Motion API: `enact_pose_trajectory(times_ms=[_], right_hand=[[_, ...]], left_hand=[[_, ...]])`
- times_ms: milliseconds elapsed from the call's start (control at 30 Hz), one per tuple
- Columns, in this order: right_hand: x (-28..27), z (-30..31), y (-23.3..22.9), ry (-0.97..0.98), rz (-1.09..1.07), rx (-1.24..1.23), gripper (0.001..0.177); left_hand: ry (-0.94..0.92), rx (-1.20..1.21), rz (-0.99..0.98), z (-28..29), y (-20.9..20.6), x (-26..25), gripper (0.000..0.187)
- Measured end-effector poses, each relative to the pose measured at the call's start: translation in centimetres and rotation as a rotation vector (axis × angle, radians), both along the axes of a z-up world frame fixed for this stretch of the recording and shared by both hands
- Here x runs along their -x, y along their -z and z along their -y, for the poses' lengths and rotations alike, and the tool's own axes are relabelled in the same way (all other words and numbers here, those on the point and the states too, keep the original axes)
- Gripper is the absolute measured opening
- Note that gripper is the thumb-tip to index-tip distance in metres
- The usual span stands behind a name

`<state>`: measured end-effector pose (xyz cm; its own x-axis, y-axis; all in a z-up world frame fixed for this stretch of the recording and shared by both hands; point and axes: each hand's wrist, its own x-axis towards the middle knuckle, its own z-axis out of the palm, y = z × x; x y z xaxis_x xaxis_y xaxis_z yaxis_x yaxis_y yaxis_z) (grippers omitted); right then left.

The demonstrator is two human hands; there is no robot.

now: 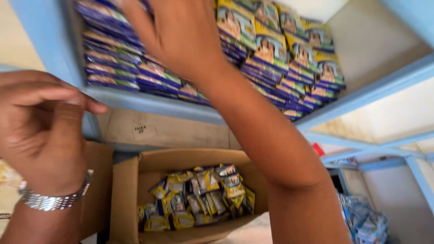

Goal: The person takes small yellow and blue packets from a cardboard box and places them onto a blue metal shelf. They arrange the packets in neat rows, filling the available space on the shelf alongside other products.

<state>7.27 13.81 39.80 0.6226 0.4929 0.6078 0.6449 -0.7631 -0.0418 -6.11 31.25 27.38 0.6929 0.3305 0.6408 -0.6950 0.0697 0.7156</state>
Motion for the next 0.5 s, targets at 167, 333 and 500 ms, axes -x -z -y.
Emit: enact_pose_trajectory(times_ms=[167, 333, 500], right_hand=[[8.6, 6.5, 13.3, -0.509, 0.214, -0.061, 0.032], [13.0, 11.0, 34.1, -0.417, -0.779, 0.273, 0.014], [15.7, 12.5, 50.4, -0.388, -1.005, 0.344, 0.03]], left_hand=[[0.047, 0.003, -0.068, 0.1, 1.7, 1.2, 0.011], [0.05, -0.114, -0.07, 1.7, -0.2, 2.3, 0.012], [0.011, -0.254, -0.077, 3.1, -3.1, 1.5, 0.01]])
